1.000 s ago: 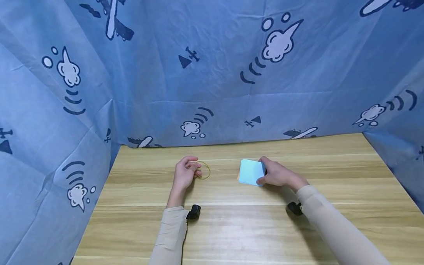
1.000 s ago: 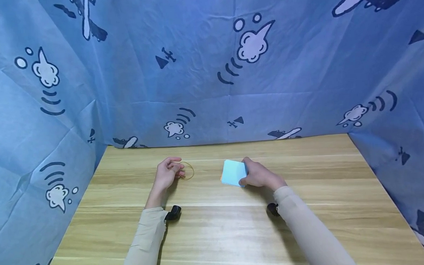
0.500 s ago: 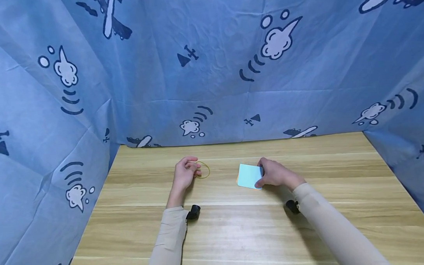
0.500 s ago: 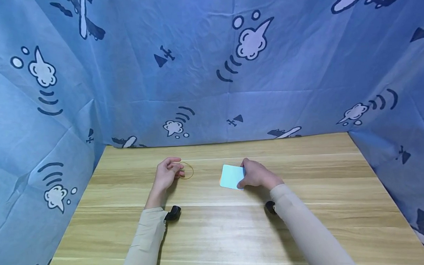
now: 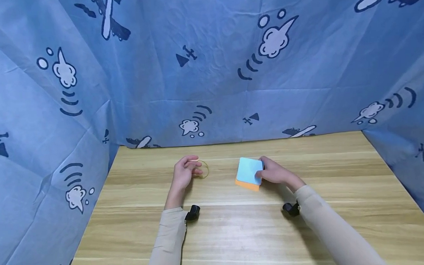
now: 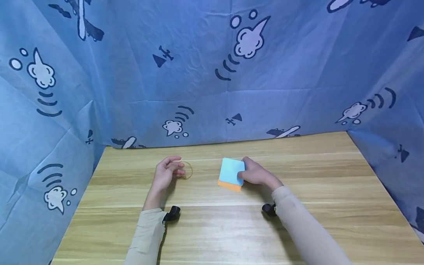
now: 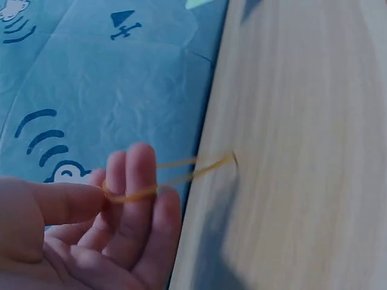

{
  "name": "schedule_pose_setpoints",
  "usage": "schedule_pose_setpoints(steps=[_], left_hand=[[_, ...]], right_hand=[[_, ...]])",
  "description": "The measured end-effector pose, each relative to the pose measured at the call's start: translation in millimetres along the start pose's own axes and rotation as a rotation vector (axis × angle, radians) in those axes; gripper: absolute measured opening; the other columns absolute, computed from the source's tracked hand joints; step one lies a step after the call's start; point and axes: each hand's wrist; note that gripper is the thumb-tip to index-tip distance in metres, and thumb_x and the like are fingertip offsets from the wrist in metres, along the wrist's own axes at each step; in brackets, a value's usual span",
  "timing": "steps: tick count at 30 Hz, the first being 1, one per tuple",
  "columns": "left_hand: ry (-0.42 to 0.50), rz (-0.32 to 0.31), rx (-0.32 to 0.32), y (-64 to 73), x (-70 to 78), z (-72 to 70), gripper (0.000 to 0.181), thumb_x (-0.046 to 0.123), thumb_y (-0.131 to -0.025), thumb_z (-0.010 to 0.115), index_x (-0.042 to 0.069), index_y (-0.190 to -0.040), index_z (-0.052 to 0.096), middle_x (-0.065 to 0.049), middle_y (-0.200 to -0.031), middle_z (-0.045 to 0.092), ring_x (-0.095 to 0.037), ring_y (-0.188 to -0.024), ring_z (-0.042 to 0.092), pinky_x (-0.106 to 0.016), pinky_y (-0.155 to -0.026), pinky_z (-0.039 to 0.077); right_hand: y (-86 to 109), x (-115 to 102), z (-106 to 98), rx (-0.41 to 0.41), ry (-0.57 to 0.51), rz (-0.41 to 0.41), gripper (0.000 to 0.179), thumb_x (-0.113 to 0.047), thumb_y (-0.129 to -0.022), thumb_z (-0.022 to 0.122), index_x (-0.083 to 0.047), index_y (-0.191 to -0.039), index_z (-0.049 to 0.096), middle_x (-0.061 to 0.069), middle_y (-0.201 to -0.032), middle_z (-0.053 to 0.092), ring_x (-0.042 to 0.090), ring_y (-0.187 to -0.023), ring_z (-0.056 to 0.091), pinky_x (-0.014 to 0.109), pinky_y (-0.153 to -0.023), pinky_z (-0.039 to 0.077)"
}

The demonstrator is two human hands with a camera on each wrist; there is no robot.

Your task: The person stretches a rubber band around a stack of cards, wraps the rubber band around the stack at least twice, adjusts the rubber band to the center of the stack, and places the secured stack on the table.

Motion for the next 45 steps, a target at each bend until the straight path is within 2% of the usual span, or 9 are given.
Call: schedule_pose_setpoints(steps=[6, 10, 14, 20, 24, 27, 31, 40, 45], left_hand=[[0.120, 0.022, -0.101, 3.6, 8.2, 0.6, 0.041, -0.020, -0.092, 0.037, -0.014, -0.130, 0.052, -0.031, -0.114, 0.064, -0.022, -0.069, 0.069, -0.034, -0.070, 0.060], [0.129, 0.038, -0.148, 4.4, 12.0, 1.5, 0.047, -0.022, -0.089, 0.045, -0.012, -0.135, 0.050, -0.028, -0.124, 0.062, -0.022, -0.067, 0.069, -0.034, -0.067, 0.061], [0.148, 0.055, -0.182, 5.0, 14.1, 2.8, 0.047, -0.019, -0.091, 0.052, -0.009, -0.137, 0.049, -0.023, -0.135, 0.058, -0.022, -0.070, 0.069, -0.034, -0.064, 0.061], [0.187, 0.092, -0.166, 6.0, 14.3, 4.9, 0.046, -0.018, -0.090, 0.058, -0.006, -0.134, 0.052, -0.018, -0.137, 0.058, -0.019, -0.074, 0.069, -0.034, -0.059, 0.060], [0.208, 0.116, -0.143, 5.3, 12.9, 6.6, 0.046, -0.018, -0.089, 0.060, -0.006, -0.133, 0.053, -0.020, -0.137, 0.058, -0.017, -0.072, 0.069, -0.031, -0.054, 0.059], [0.222, 0.109, -0.129, 5.3, 12.8, 8.5, 0.046, -0.015, -0.090, 0.063, -0.006, -0.133, 0.052, -0.022, -0.136, 0.058, -0.016, -0.072, 0.069, -0.029, -0.055, 0.058], [0.222, 0.087, -0.121, 6.4, 14.1, 12.1, 0.048, -0.010, -0.091, 0.066, -0.009, -0.135, 0.049, -0.022, -0.131, 0.061, -0.014, -0.076, 0.070, -0.033, -0.062, 0.060], [0.232, 0.074, -0.151, 6.7, 15.1, 23.6, 0.049, -0.011, -0.091, 0.065, -0.010, -0.136, 0.046, -0.022, -0.128, 0.062, -0.014, -0.089, 0.067, -0.055, -0.087, 0.054], [0.263, 0.059, -0.197, 8.5, 15.9, 31.8, 0.050, -0.009, -0.092, 0.065, -0.007, -0.138, 0.045, -0.021, -0.133, 0.059, -0.017, -0.097, 0.067, -0.055, -0.090, 0.053]], right_hand=[[-0.2, -2.8, 1.3, -0.008, -0.233, 0.019, 0.035, -0.002, -0.093, 0.053, 0.010, -0.121, 0.037, 0.021, -0.099, 0.053, 0.027, -0.084, 0.055, 0.036, -0.072, 0.049], [-0.3, -7.3, -1.2, 0.002, -0.374, 0.000, 0.042, 0.001, -0.097, 0.048, 0.012, -0.131, 0.027, 0.026, -0.105, 0.052, 0.026, -0.084, 0.062, 0.039, -0.075, 0.057], [-1.1, -12.6, -4.9, 0.022, -0.464, -0.052, 0.048, 0.005, -0.099, 0.045, 0.011, -0.139, 0.020, 0.032, -0.118, 0.048, 0.029, -0.092, 0.065, 0.045, -0.082, 0.058], [-0.1, -20.8, -10.7, 0.103, -0.487, -0.087, 0.055, 0.010, -0.095, 0.049, 0.009, -0.145, 0.024, 0.030, -0.115, 0.050, 0.026, -0.084, 0.063, 0.047, -0.075, 0.059], [1.0, -21.4, -12.9, 0.150, -0.481, -0.091, 0.062, 0.012, -0.092, 0.053, 0.006, -0.149, 0.029, 0.024, -0.105, 0.049, 0.023, -0.076, 0.059, 0.042, -0.067, 0.059], [1.6, -21.2, -13.7, 0.184, -0.454, -0.093, 0.064, 0.011, -0.091, 0.055, 0.003, -0.150, 0.032, 0.018, -0.099, 0.044, 0.022, -0.073, 0.057, 0.042, -0.067, 0.059], [2.9, -22.8, -13.7, 0.234, -0.404, -0.101, 0.061, 0.009, -0.092, 0.056, -0.001, -0.150, 0.039, 0.014, -0.096, 0.038, 0.023, -0.071, 0.053, 0.041, -0.067, 0.058], [3.7, -33.4, -8.2, 0.275, -0.420, -0.155, 0.058, 0.008, -0.094, 0.056, 0.000, -0.150, 0.040, 0.017, -0.093, 0.045, 0.017, -0.069, 0.048, 0.028, -0.057, 0.050], [0.7, -41.8, -0.2, 0.280, -0.466, -0.158, 0.057, 0.008, -0.094, 0.056, 0.000, -0.149, 0.041, 0.018, -0.096, 0.048, 0.019, -0.074, 0.053, 0.026, -0.059, 0.050]])
Point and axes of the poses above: each hand's wrist, its own y-axis away from the middle knuckle, its own z-axis out of the palm, x = y × z
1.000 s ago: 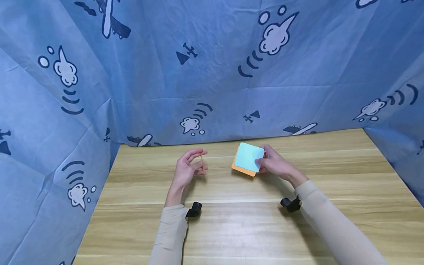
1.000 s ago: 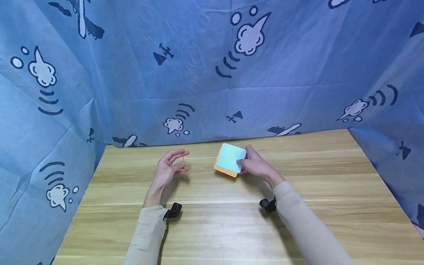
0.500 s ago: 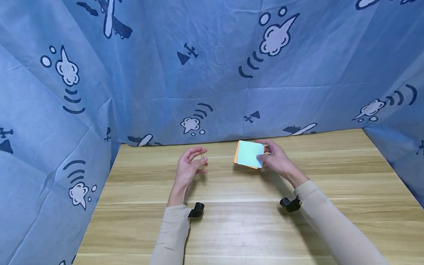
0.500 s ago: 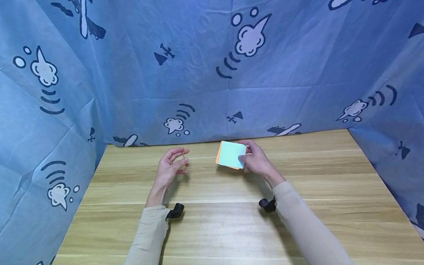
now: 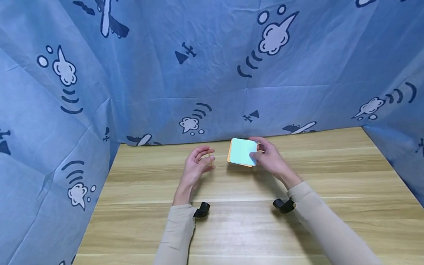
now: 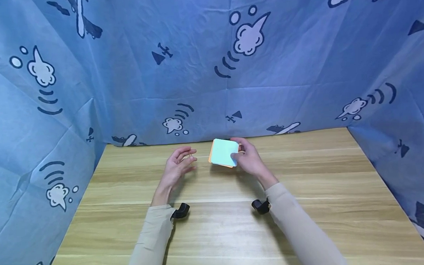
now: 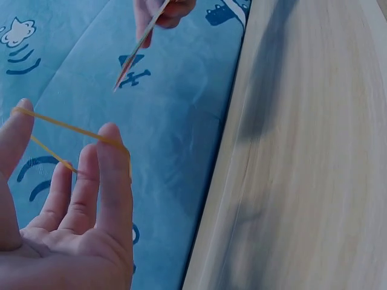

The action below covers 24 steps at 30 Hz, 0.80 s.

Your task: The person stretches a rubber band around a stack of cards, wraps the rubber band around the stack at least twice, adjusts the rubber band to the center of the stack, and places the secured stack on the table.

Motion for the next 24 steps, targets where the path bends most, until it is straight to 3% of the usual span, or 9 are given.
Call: schedule_pose_setpoints(steps=[5, 9, 12, 16, 24], left_hand=[[0.010, 0.005, -0.045, 0.4, 0.8, 7.1, 0.052, -0.008, -0.091, 0.066, -0.004, -0.138, 0.047, -0.024, -0.136, 0.055, -0.021, -0.103, 0.066, -0.048, -0.090, 0.055], [0.039, 0.017, -0.065, 1.2, 0.0, 9.6, 0.051, -0.010, -0.092, 0.063, -0.007, -0.139, 0.045, -0.031, -0.138, 0.049, -0.019, -0.103, 0.065, -0.042, -0.087, 0.057], [0.060, 0.018, -0.073, 0.9, -1.5, 10.4, 0.051, -0.010, -0.093, 0.062, -0.009, -0.140, 0.042, -0.034, -0.137, 0.048, -0.017, -0.100, 0.066, -0.038, -0.083, 0.059], [0.072, 0.019, -0.087, 0.0, -3.7, 11.0, 0.052, -0.008, -0.093, 0.061, -0.008, -0.141, 0.041, -0.029, -0.137, 0.050, -0.016, -0.100, 0.065, -0.037, -0.082, 0.059], [0.056, 0.029, -0.140, 1.0, -6.0, 13.0, 0.068, 0.002, -0.088, 0.073, -0.003, -0.145, 0.035, -0.018, -0.145, 0.046, -0.019, -0.114, 0.060, -0.030, -0.079, 0.056]], right_hand=[[0.3, -4.5, 10.0, 0.003, -0.020, -0.003, 0.056, 0.008, -0.093, 0.058, -0.001, -0.147, 0.043, 0.019, -0.097, 0.050, 0.018, -0.075, 0.056, 0.024, -0.060, 0.049], [1.8, -6.8, 15.8, -0.014, -0.036, -0.009, 0.056, 0.007, -0.093, 0.059, 0.000, -0.146, 0.045, 0.019, -0.097, 0.053, 0.017, -0.075, 0.058, 0.027, -0.063, 0.053], [2.6, -8.2, 19.7, -0.029, -0.042, -0.006, 0.055, 0.006, -0.092, 0.060, -0.001, -0.145, 0.047, 0.018, -0.094, 0.052, 0.016, -0.069, 0.054, 0.025, -0.059, 0.049], [3.1, -9.5, 24.2, -0.043, -0.031, -0.005, 0.055, 0.005, -0.092, 0.062, -0.003, -0.144, 0.049, 0.015, -0.092, 0.049, 0.018, -0.067, 0.051, 0.023, -0.055, 0.043], [4.8, -9.0, 30.3, -0.069, -0.043, -0.003, 0.056, 0.007, -0.091, 0.061, 0.001, -0.145, 0.047, 0.018, -0.098, 0.056, 0.019, -0.076, 0.058, 0.027, -0.062, 0.052]])
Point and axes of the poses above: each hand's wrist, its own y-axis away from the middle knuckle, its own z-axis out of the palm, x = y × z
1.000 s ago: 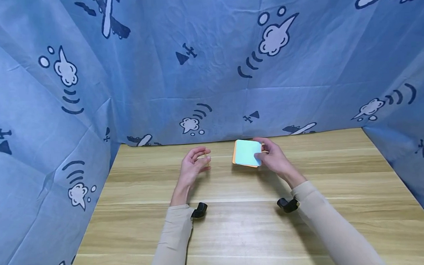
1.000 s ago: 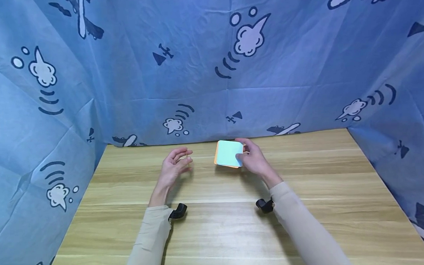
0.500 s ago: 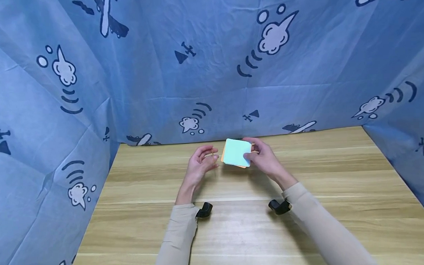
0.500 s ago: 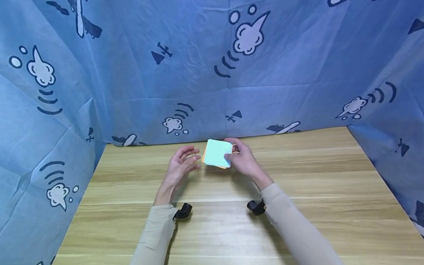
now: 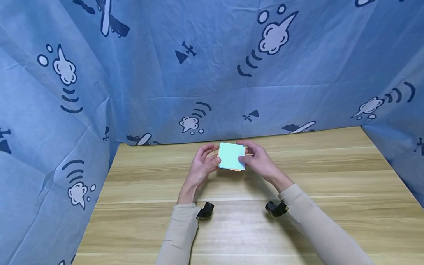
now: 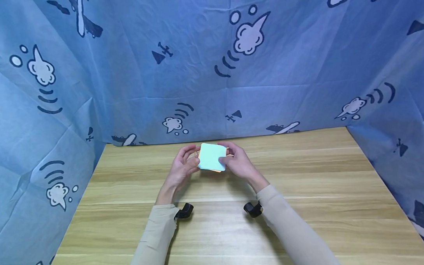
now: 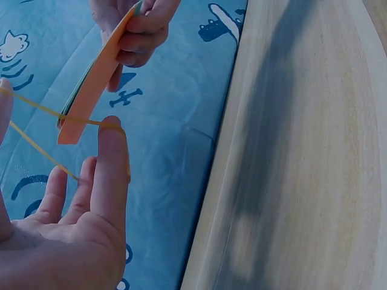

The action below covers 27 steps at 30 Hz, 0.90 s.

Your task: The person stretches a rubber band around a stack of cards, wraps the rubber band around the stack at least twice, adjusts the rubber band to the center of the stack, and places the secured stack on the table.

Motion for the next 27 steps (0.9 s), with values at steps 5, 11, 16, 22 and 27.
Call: schedule_pose_setpoints(steps=[5, 11, 16, 22, 27], left_hand=[[-0.036, -0.022, -0.028, -0.4, 0.0, 1.9, 0.077, 0.004, -0.085, 0.078, 0.002, -0.148, 0.034, -0.015, -0.148, 0.043, -0.017, -0.107, 0.062, -0.031, -0.078, 0.056], [-0.068, 0.007, -0.087, -0.3, -0.2, 1.6, 0.091, 0.015, -0.083, 0.085, 0.001, -0.151, 0.027, -0.018, -0.154, 0.036, -0.020, -0.111, 0.058, -0.026, -0.075, 0.054], [-0.128, 0.017, -0.123, -2.1, 0.8, 3.4, 0.083, -0.004, -0.084, 0.075, -0.001, -0.151, 0.027, -0.023, -0.155, 0.033, -0.027, -0.114, 0.058, -0.026, -0.081, 0.054], [-0.230, -0.011, -0.163, -8.2, 1.1, 11.0, 0.073, -0.009, -0.083, 0.075, 0.005, -0.146, 0.040, -0.020, -0.146, 0.044, -0.047, -0.117, 0.053, -0.027, -0.082, 0.054], [-0.273, -0.015, -0.121, -9.0, 0.5, 12.9, 0.072, -0.008, -0.081, 0.077, 0.003, -0.144, 0.044, -0.014, -0.134, 0.051, -0.035, -0.107, 0.059, -0.028, -0.079, 0.056]], right_hand=[[-0.4, 2.1, 0.5, 0.004, 0.006, 0.001, 0.056, 0.007, -0.091, 0.060, 0.002, -0.145, 0.047, 0.020, -0.101, 0.057, 0.019, -0.080, 0.059, 0.030, -0.066, 0.054], [0.6, 2.8, 0.8, -0.067, 0.042, 0.015, 0.055, 0.005, -0.091, 0.062, 0.002, -0.144, 0.049, 0.021, -0.105, 0.059, 0.022, -0.088, 0.061, 0.028, -0.072, 0.056], [2.2, 2.9, 0.2, -0.161, 0.050, 0.015, 0.051, 0.006, -0.091, 0.060, 0.003, -0.141, 0.051, 0.023, -0.106, 0.060, 0.025, -0.088, 0.061, 0.034, -0.075, 0.056], [2.4, 1.5, 1.5, -0.217, 0.020, -0.008, 0.049, 0.006, -0.093, 0.055, 0.005, -0.141, 0.049, 0.029, -0.115, 0.059, 0.026, -0.092, 0.062, 0.039, -0.080, 0.056], [2.5, 0.5, 2.0, -0.220, -0.023, -0.016, 0.048, 0.006, -0.094, 0.054, 0.006, -0.142, 0.048, 0.028, -0.112, 0.058, 0.025, -0.090, 0.063, 0.037, -0.080, 0.056]])
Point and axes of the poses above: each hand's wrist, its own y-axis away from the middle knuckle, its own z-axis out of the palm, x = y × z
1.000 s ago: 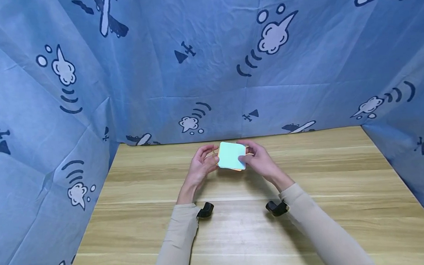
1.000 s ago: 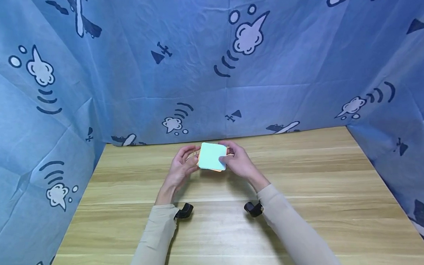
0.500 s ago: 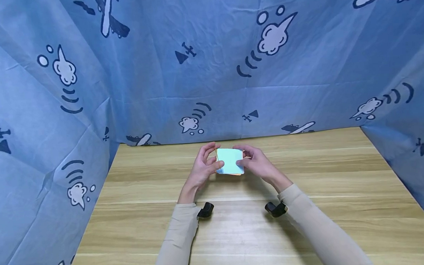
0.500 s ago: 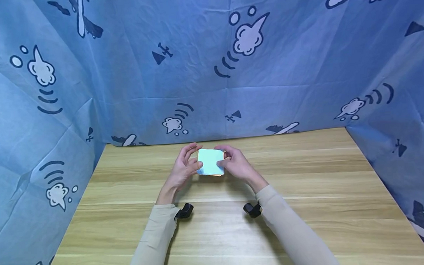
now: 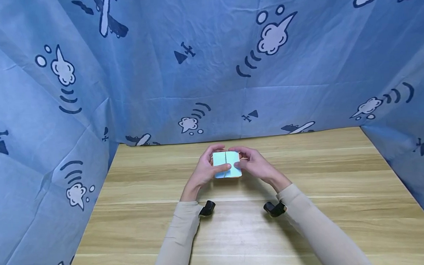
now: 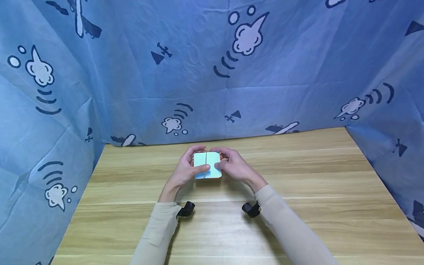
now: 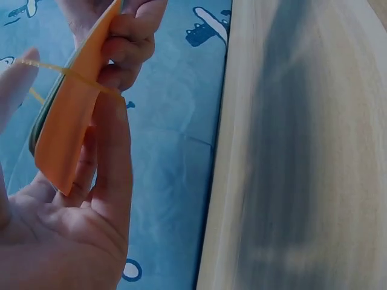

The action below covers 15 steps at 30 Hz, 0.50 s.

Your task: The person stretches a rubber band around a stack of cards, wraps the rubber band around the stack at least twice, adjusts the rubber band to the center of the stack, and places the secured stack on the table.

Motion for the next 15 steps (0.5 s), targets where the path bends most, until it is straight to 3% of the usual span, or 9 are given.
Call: schedule_pose_setpoints(steps=[4, 8, 15], left_hand=[[-0.029, 0.001, 0.013, 0.1, -0.3, 0.6, 0.074, -0.009, -0.080, 0.077, -0.001, -0.145, 0.042, -0.015, -0.129, 0.051, -0.021, -0.099, 0.059, -0.027, -0.080, 0.054], [-0.051, -0.026, 0.037, -0.4, 0.3, 3.5, 0.081, -0.009, -0.078, 0.078, 0.001, -0.147, 0.038, -0.017, -0.123, 0.051, -0.020, -0.097, 0.056, -0.028, -0.080, 0.052], [0.042, -0.069, 0.083, 0.8, -5.2, 12.5, 0.075, -0.014, -0.076, 0.076, 0.001, -0.139, 0.038, -0.013, -0.113, 0.055, -0.020, -0.091, 0.061, -0.032, -0.078, 0.057]], right_hand=[[-0.6, 0.8, 0.9, -0.004, -0.035, -0.007, 0.048, 0.007, -0.095, 0.053, 0.006, -0.142, 0.047, 0.027, -0.110, 0.057, 0.024, -0.089, 0.063, 0.037, -0.080, 0.057], [-1.7, 1.3, 2.7, 0.015, -0.042, -0.022, 0.047, 0.007, -0.095, 0.054, 0.007, -0.141, 0.046, 0.024, -0.106, 0.057, 0.022, -0.088, 0.063, 0.033, -0.078, 0.056], [-5.6, 0.6, 4.1, 0.097, -0.017, -0.040, 0.057, 0.010, -0.091, 0.057, 0.004, -0.145, 0.042, 0.020, -0.101, 0.056, 0.020, -0.084, 0.060, 0.031, -0.073, 0.056]])
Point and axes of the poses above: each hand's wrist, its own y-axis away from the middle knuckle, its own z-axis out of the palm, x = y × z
